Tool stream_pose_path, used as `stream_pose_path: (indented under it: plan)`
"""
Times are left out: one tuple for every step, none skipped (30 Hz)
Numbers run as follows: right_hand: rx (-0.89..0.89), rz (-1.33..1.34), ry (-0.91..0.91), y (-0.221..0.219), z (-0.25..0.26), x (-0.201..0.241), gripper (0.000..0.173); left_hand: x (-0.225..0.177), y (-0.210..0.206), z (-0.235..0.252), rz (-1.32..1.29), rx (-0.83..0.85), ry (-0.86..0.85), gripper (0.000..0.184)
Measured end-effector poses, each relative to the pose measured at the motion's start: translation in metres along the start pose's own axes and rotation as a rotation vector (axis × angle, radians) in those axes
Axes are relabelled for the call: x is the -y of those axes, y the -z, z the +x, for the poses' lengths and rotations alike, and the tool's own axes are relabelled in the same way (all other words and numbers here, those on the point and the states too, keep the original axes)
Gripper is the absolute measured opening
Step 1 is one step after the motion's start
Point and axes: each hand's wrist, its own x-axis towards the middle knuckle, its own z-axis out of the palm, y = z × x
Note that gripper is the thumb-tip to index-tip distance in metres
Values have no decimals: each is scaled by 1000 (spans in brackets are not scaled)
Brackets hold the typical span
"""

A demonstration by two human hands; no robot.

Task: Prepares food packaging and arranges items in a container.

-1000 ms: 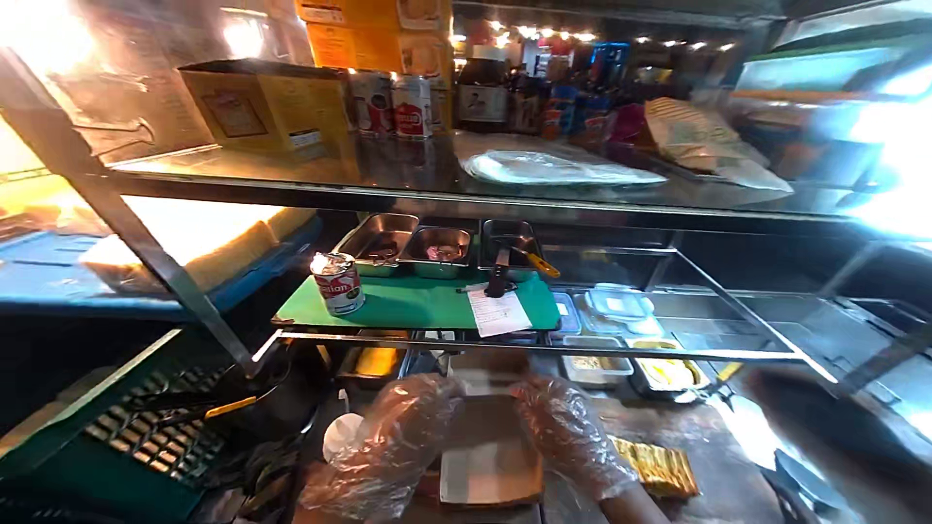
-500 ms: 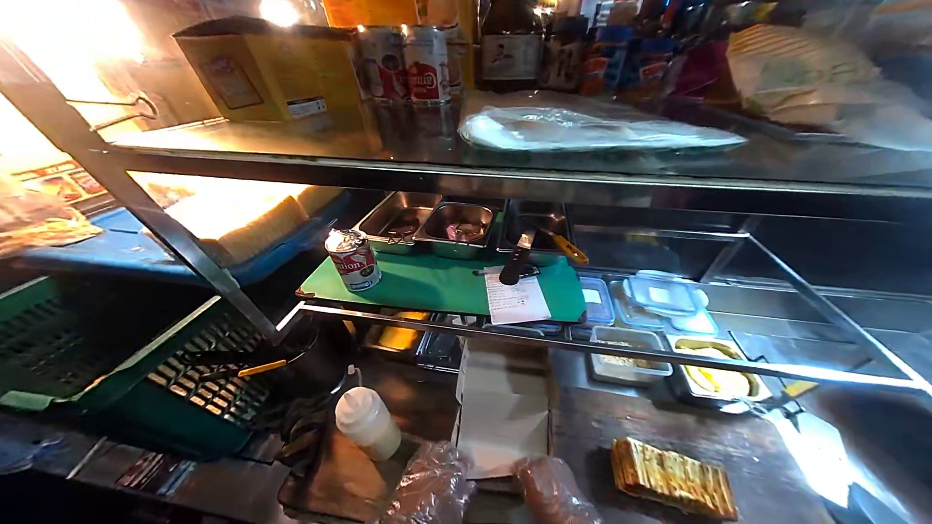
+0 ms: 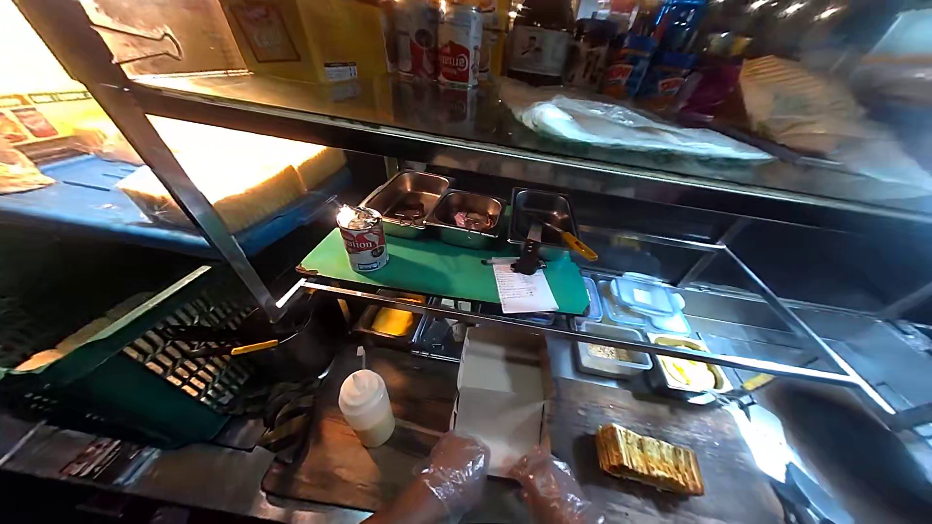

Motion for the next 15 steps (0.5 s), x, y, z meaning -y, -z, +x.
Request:
stream_pose_path:
  plan:
    - [5, -22, -50, -4, -2, 4, 34, 0, 1, 7, -28, 60, -2, 34]
    - [2, -28, -92, -5, 0, 4, 31, 1, 6, 18, -77, 110, -11, 39]
    - [15, -29, -128, -4, 4, 5, 30, 3, 8, 32, -140, 140, -29, 42]
    - [71, -23, -164, 0, 8, 8, 30, 6, 8, 45, -237, 153, -52, 44]
    - [141, -9, -194, 7, 12, 12, 31, 9, 7, 56, -363, 143, -52, 44]
    - [193, 22, -213, 14, 18, 14, 32, 10, 8, 62, -480, 119, -10, 45]
    - [211, 73, -218, 21, 25, 14, 33, 9, 9, 64, -566, 75, 63, 46]
    - [196, 141, -225, 25, 34, 14, 35, 9, 8, 64, -615, 23, 123, 50]
    - [161, 198, -257, 28, 44, 14, 37, 9, 7, 62, -629, -24, 163, 54]
    - [116, 235, -322, 29, 53, 17, 39, 10, 6, 60, -668, -66, 212, 57]
    - [61, 258, -413, 28, 61, 21, 42, 11, 3, 60, -700, -92, 252, 60]
    - [13, 294, -518, 26, 68, 24, 48, 13, 0, 60, -722, -104, 283, 62]
    - [-35, 339, -625, 23, 75, 26, 55, 14, -1, 60, -747, -107, 303, 63]
    - [-87, 380, -724, 20, 80, 26, 61, 15, -2, 61, -783, -112, 324, 65]
    - [-138, 401, -796, 18, 84, 27, 63, 16, -3, 62, -815, -117, 343, 67]
